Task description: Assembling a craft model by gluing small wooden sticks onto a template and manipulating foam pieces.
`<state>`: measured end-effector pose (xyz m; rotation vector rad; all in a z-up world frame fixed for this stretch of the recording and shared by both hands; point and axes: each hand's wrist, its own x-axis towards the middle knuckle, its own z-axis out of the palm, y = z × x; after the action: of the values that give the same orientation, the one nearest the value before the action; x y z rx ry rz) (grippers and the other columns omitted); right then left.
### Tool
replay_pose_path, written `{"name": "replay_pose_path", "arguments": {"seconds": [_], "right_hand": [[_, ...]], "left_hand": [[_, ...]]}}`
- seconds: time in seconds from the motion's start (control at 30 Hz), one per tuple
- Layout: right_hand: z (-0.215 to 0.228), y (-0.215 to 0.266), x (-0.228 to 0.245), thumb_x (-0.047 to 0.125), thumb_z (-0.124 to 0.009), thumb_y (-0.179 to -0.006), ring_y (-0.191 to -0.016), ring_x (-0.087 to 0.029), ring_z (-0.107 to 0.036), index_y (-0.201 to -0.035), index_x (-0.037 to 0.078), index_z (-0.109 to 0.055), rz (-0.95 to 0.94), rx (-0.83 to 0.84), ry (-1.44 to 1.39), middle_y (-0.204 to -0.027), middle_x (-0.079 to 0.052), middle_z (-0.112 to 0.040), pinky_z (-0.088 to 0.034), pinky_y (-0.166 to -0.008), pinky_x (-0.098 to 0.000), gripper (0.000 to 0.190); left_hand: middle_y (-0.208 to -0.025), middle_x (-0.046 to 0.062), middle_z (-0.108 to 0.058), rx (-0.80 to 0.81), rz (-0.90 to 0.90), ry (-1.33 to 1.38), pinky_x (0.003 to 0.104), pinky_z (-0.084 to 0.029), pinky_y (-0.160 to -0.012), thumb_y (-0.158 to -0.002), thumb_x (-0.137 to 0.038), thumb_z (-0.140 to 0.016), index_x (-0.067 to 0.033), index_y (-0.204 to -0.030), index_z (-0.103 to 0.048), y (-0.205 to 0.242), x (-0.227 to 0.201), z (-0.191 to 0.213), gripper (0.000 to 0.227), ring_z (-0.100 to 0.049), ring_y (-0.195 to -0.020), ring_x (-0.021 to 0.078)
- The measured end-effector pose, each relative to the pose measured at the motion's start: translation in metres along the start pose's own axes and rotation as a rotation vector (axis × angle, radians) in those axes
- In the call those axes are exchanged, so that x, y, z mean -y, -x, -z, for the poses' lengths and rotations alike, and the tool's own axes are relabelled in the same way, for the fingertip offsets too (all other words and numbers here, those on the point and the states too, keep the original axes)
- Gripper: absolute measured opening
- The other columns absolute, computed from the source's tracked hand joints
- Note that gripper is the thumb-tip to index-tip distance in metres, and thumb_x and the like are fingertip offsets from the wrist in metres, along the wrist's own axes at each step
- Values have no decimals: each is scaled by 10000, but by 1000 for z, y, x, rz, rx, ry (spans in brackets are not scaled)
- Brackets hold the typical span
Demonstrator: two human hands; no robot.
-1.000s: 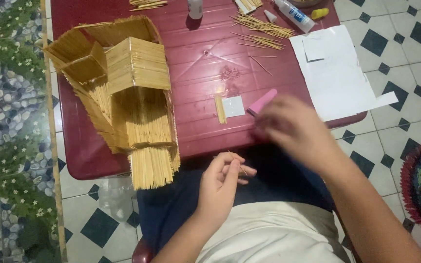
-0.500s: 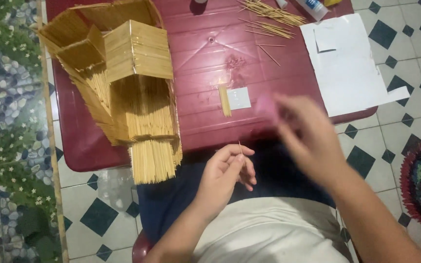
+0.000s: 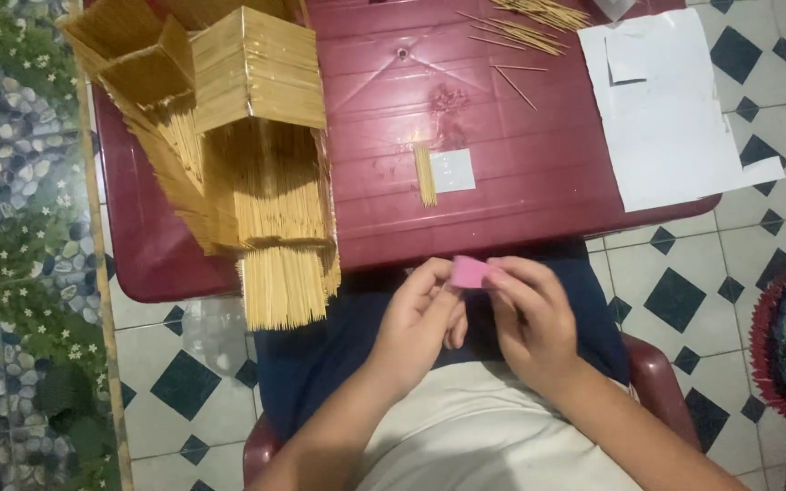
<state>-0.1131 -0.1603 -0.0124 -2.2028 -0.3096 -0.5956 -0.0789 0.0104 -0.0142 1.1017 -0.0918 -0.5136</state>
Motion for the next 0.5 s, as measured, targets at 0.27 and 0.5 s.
{"name": "replay_pose_path", "arguments": {"seconds": [0.27,0.5], "right_hand": [[-7,7,-11,-162,-686,-865,-1051,-432,-707,-1198,39,-735,30,-20,54,-1155,-191,-696,-568,-898,-528,391],[-13,18,-10,-173,-662,-852,-985,-410,-694,-1098,80,-796,77,-15,2,-1106,-162,-652,-575,-851,-487,378]], "left_hand": [[-633,-64,-307,-2,21,-27,174,-345,-547,-1052,9,-350,12,-1071,-575,-3,0,0,226,-381,-558,50],[-622,-77,-262,-9,57,-46,177,-347,-520,-997,21,-349,18,-1017,-600,-4,-8,0,251,-318,-531,43]]}}
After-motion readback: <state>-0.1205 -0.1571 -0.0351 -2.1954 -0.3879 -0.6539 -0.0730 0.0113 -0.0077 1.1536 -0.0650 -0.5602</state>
